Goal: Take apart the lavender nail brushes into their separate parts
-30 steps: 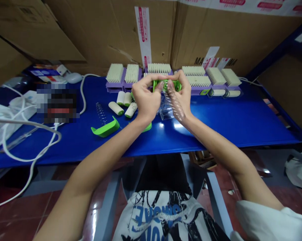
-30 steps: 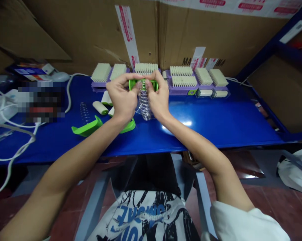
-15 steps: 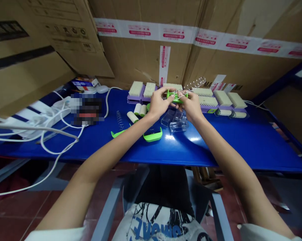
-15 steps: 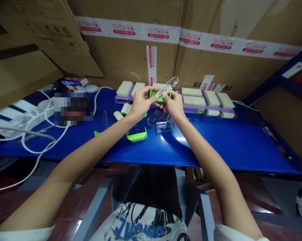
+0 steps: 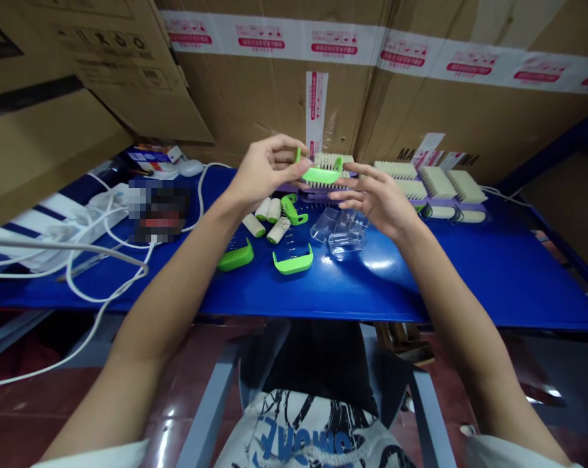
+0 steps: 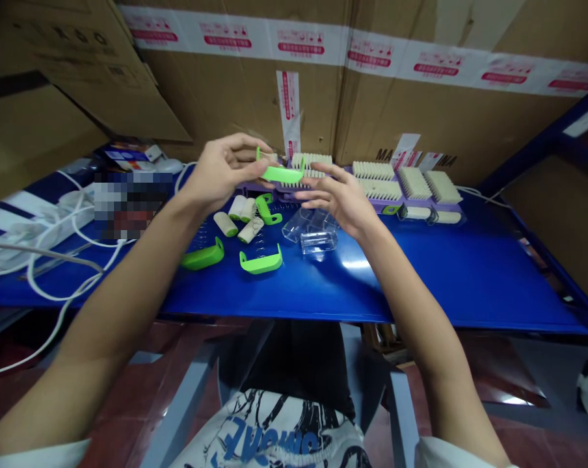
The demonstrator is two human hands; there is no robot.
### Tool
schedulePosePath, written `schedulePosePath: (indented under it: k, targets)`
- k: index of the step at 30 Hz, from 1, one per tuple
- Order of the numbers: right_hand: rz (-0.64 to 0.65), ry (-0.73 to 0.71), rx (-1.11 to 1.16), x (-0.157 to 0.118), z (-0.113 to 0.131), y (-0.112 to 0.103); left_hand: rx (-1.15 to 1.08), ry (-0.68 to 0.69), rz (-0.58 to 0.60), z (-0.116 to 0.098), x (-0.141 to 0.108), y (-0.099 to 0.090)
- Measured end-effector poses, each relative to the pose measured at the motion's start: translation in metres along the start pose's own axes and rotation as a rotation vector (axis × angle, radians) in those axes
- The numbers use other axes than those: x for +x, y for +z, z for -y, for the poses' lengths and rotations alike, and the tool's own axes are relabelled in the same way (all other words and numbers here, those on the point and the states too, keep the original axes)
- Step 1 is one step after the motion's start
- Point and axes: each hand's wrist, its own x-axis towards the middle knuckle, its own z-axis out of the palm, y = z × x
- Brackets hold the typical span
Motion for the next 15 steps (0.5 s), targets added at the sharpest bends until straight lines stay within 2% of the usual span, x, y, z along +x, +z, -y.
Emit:
schedulePosePath:
  k: [4, 6, 8, 11, 13, 15]
  targets:
    - [-0.179, -0.120, -0.301, -0.019, 0.007, -0.027, 0.309, 0.064, 0.044, -0.013, -0.025, -0.054]
    - [-0.245, -0.204, -0.458, -0.025, 0.009, -0.048, 0.418, 0.010, 0.092, -0.010, -0.039, -0.078]
    - [-0.358, -0.310, -0.647, -0.025, 0.011, -0.070, 0.474, -0.058, 0.124, 0.000, -0.049, -0.094]
    - [-0.509, -0.373, -0.967, -0.016, 0.017, -0.096, 0.541, -0.053, 0.093, 0.014, -0.053, -0.099]
    - [-0.504, -0.338, -1.143, -0.008, 0.022, -0.109, 0.639, -0.017, 0.076, 0.018, -0.050, -0.095]
    - [-0.447, -0.304, -1.288, 0.000, 0.027, -0.119, 0.748, 0.001, 0.080, 0.019, -0.046, -0.088]
